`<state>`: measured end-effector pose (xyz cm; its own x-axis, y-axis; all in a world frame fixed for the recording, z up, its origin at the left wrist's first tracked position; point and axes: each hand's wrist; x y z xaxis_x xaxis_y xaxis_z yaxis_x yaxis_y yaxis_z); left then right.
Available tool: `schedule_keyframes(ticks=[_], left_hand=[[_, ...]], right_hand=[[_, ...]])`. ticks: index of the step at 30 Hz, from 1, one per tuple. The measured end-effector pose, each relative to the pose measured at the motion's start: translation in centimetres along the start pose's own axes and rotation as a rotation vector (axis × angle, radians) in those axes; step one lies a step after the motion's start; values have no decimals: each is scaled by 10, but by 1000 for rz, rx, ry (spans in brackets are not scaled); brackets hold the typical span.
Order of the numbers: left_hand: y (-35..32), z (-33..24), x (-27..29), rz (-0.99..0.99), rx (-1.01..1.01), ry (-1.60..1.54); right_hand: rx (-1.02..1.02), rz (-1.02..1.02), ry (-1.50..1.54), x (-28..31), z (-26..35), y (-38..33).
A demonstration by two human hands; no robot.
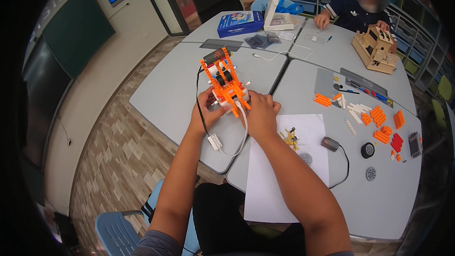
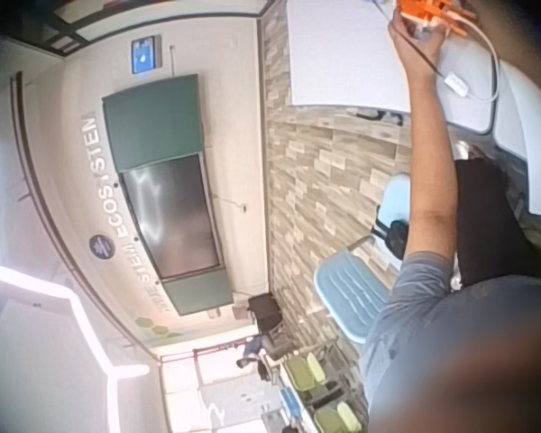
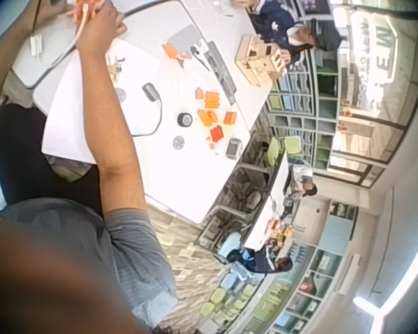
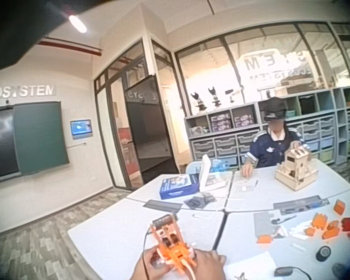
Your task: The person assembles an orange and white robotic structure using plastic components and a printed instruction sheet. They connect a white cable to the structure, then attach a small white controller with colored buttons, and finally test the assembled device by pressing buttons on the controller.
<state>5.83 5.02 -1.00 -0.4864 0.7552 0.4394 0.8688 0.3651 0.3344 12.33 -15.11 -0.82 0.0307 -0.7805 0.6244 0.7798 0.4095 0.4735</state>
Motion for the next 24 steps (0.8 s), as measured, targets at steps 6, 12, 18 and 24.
schedule_keyframes(ticks=[6,12,18,24], left_hand=[[2,7,-3,-26,-18,-41],[2,12,-2,-38,-72,-50],[3,14,-1,-4,-76,-70],[-5,7,7,-55,-14,-231]], right_hand=[[10,-9,3,-1,-1,0],[13,15,-19,2,1,-1],[35,35,-69,4,-6,-3],[55,85,20,17,4,-9]])
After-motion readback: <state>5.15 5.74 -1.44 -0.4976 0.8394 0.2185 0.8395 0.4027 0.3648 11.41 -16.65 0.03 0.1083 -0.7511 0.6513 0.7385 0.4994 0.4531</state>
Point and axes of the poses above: each hand's wrist, its own y-axis towards the middle knuckle, its own x-axis out of the back of the hand, z = x × y, and after that the axes turned 3 degrees about y, right-handed
